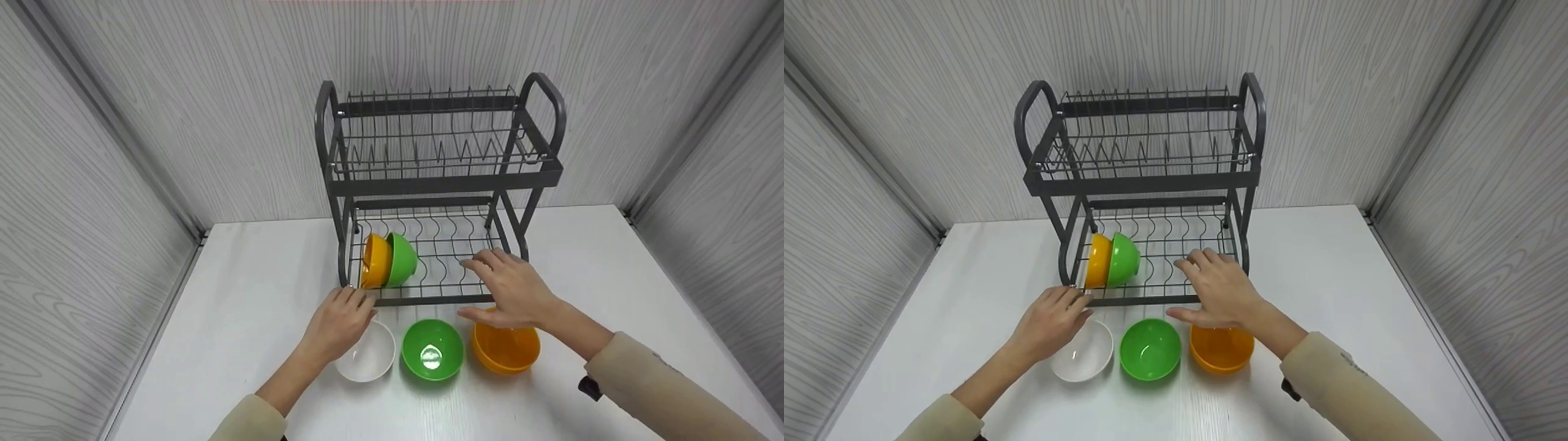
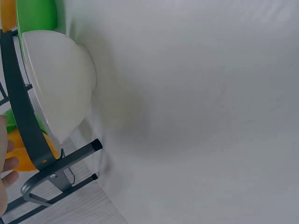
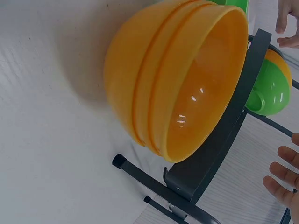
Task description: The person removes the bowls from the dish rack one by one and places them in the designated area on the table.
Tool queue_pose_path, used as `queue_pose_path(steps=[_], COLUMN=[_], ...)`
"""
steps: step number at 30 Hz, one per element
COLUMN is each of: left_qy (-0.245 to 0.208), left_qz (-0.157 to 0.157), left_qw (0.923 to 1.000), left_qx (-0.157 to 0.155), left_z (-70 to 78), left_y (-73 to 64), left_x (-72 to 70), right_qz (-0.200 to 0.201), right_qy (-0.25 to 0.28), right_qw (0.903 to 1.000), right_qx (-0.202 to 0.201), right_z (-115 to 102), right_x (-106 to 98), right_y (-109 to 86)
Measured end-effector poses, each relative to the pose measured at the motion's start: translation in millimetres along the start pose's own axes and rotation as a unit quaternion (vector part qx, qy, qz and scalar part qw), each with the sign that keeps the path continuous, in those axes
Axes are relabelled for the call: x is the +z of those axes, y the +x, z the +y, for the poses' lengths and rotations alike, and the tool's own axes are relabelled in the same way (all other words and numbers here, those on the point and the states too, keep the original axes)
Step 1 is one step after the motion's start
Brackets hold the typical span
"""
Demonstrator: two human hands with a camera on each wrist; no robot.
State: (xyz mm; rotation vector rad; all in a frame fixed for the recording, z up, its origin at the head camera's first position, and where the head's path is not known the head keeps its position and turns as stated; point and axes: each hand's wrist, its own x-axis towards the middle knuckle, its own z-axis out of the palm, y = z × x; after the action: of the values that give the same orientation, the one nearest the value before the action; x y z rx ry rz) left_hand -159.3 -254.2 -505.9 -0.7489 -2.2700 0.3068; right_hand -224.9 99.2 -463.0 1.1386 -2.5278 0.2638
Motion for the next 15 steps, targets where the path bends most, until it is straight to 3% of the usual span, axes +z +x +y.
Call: queue_pose_path(steps=[15], left_qy=[-0.002], left_qz=[-0.055], left_qw=[0.9984], left_qx=[-0.013], left_z=[-6.3], left_y=[-5.3], left_x=[14.1], right_qz=[-0.032], right_qy=[-0.007], right_qw=[0.9995], right_qx=[-0.001], right_z=[-8.0], right_x=[9.3], right_y=[35.8])
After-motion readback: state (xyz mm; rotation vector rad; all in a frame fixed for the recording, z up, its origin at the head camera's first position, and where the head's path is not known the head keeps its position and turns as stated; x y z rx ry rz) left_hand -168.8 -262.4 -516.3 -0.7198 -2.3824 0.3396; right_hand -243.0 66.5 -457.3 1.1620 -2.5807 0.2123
